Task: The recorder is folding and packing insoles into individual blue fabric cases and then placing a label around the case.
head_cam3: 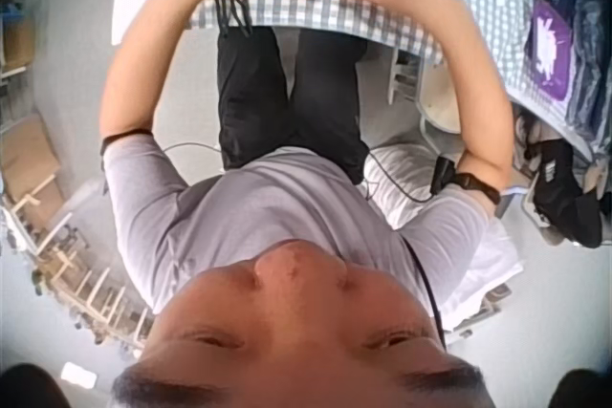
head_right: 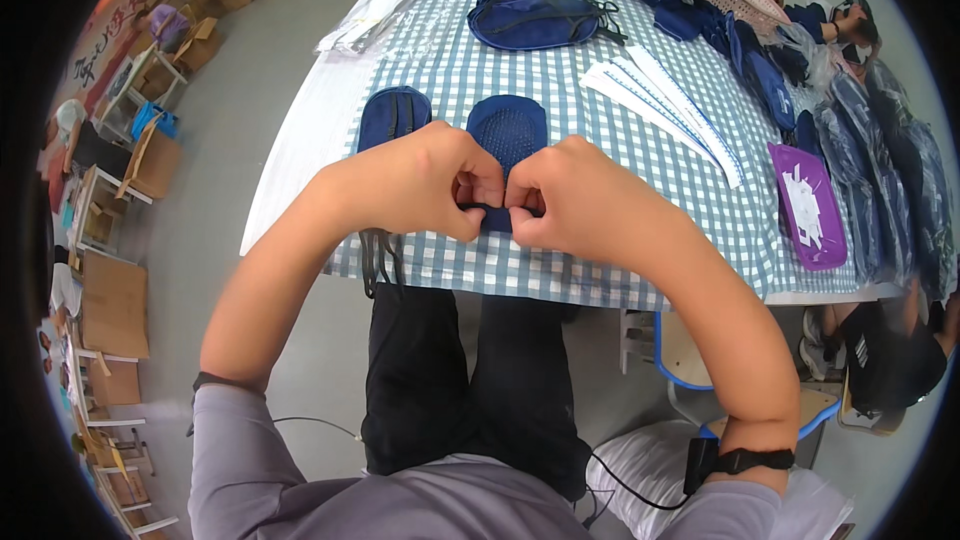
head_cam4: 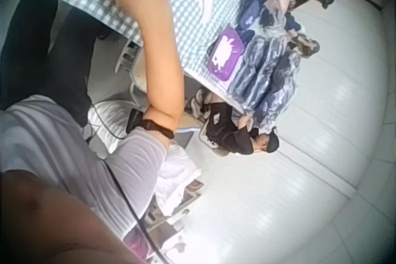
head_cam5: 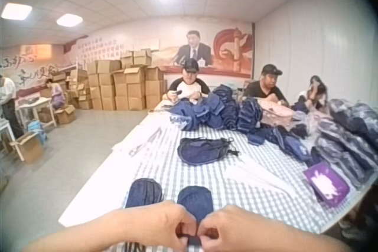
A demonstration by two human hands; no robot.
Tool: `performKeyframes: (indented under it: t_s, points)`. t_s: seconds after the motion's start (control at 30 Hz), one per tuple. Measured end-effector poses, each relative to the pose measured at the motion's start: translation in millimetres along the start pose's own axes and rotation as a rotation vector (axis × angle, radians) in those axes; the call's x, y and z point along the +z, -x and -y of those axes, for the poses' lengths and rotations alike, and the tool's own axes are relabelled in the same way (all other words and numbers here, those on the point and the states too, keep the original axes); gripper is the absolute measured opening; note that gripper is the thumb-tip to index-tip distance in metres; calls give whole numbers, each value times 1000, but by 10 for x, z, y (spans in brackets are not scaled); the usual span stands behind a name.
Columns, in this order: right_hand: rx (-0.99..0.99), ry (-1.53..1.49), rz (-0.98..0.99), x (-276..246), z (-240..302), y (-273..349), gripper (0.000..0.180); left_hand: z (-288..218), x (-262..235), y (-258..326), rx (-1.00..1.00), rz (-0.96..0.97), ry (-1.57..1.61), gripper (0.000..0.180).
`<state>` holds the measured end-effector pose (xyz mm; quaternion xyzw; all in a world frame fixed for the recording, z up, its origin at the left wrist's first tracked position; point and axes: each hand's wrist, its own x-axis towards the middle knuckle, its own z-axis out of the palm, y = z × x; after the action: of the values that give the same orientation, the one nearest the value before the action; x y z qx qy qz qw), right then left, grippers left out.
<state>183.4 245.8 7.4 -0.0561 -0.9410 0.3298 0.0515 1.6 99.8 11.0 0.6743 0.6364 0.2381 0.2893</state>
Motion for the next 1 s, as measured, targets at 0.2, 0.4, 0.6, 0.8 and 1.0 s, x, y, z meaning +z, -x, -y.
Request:
performKeyframes:
  t_s: [0.2, 0.4, 0.6, 0.8, 1.0]
  points:
    - [25, 28, 88, -78, -31, -102, 12, 36, -8, -16, -39, -24, -44, 13]
    - [18, -22, 67, -66, -74, -96, 15, 166, 82, 71, 291, -202, -165, 13]
    - [-42, -45, 9, 23, -196, -53, 15, 59, 243, 170, 296, -211, -286, 20]
    - [-247, 63, -181, 188, -277, 124, 9, 166, 357, 167, 412, -323, -373, 24]
    - [-651, 356, -356, 277, -262, 199, 19, 162, 336, 129, 407, -319, -378, 25]
